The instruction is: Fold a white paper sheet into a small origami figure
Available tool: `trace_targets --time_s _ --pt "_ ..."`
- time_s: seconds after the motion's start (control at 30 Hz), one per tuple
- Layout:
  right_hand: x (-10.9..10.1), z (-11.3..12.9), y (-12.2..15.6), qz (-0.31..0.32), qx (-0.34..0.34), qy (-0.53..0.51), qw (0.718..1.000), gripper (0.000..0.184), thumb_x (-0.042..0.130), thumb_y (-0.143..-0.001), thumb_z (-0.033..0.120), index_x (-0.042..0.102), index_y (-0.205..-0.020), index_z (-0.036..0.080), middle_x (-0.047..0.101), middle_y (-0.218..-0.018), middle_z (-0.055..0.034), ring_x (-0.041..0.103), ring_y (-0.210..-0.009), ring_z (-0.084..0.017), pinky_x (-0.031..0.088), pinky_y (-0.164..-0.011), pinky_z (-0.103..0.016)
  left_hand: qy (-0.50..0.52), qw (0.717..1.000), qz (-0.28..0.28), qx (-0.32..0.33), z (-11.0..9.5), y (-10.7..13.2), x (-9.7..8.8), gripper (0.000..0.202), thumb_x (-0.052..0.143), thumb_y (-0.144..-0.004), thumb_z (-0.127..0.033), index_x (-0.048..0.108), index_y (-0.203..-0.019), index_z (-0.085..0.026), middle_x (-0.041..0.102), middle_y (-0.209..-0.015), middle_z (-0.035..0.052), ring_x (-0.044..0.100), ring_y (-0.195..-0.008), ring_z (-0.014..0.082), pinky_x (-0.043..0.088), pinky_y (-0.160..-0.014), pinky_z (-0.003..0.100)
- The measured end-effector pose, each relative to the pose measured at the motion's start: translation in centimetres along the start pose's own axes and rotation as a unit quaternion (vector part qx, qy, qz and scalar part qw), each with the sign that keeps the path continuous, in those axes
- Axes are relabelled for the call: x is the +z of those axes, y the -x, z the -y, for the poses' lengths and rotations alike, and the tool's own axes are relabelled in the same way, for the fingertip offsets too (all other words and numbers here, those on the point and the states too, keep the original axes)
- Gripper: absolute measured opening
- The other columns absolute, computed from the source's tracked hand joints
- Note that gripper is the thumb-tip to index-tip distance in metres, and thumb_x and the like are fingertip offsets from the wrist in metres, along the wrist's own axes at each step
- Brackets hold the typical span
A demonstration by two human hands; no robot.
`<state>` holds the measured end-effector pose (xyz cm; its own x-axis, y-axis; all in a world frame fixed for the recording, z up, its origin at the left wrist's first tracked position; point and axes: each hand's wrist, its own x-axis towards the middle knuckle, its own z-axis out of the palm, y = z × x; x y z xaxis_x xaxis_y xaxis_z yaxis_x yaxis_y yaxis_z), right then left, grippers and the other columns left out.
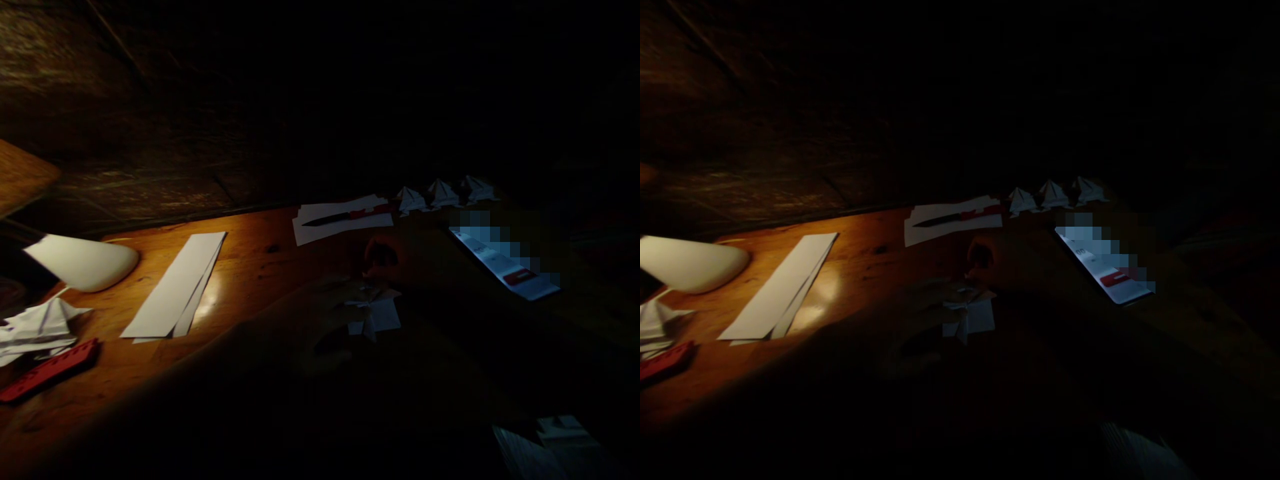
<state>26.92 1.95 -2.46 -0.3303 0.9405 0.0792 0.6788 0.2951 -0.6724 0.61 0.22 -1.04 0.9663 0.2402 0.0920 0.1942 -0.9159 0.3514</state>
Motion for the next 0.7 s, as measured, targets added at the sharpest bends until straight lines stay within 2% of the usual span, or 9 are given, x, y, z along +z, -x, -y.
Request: trace_targets --time_s 0.1,0.2,0.3,0.5,0.7 --pt "-0.5 0.5 0.2 0.017 -0.009 0.000 1.000 0.020 0.076 -0.082 0.029 0.072 -0.097 0.016 0.068 -0.081 -0.0026 0.057 -0.068 -0.014 0.039 -0.059 -0.026 -0.004 1.000 -0.009 -0.003 0.1 0.1 0.1 0.060 0.069 -0.090 -0.037 0.054 -0.146 -0.022 0.050 -0.154 0.0144 0.047 -0.141 0.0373 0.045 -0.115 0.055" --pt "-0.7 0.7 0.3 0.047 -0.018 -0.016 0.999 0.026 0.078 -0.081 0.031 0.071 -0.101 0.016 0.067 -0.083 -0.0025 0.056 -0.068 -0.013 0.041 -0.058 -0.025 0.009 1.000 -0.007 0.017 0.5 0.2 0.4 0.057 0.067 -0.092 -0.035 0.052 -0.146 -0.025 0.050 -0.155 0.0123 0.046 -0.143 0.0354 0.037 -0.120 0.058" --pt "-0.5 0.6 0.3 0.051 -0.022 -0.027 0.998 0.028 0.079 -0.078 0.030 0.070 -0.100 0.016 0.065 -0.083 -0.0021 0.055 -0.067 -0.013 0.042 -0.058 -0.025 0.012 1.000 -0.004 0.018 0.9 0.1 0.6 0.055 0.066 -0.094 -0.036 0.052 -0.146 -0.027 0.050 -0.156 0.0107 0.044 -0.146 0.0344 0.032 -0.124 0.059" --pt "-0.4 0.4 0.1 0.042 -0.008 -0.033 0.999 0.023 0.076 -0.080 0.028 0.072 -0.100 0.017 0.065 -0.080 -0.0014 0.054 -0.067 -0.013 0.040 -0.057 -0.025 0.018 1.000 0.005 0.024 0.9 -0.2 0.2 0.051 0.063 -0.095 -0.038 0.054 -0.143 -0.026 0.053 -0.154 0.0105 0.047 -0.145 0.0321 0.029 -0.125 0.059" --pt "-0.7 0.5 -0.5 0.054 0.006 -0.058 0.997 0.031 0.079 -0.075 0.022 0.071 -0.104 0.015 0.065 -0.080 -0.0006 0.054 -0.066 -0.012 0.041 -0.057 -0.024 0.022 0.999 -0.001 0.023 0.6 -0.3 -0.1 0.053 0.067 -0.092 -0.040 0.054 -0.142 -0.025 0.052 -0.153 0.0125 0.044 -0.147 0.0346 0.032 -0.123 0.059"
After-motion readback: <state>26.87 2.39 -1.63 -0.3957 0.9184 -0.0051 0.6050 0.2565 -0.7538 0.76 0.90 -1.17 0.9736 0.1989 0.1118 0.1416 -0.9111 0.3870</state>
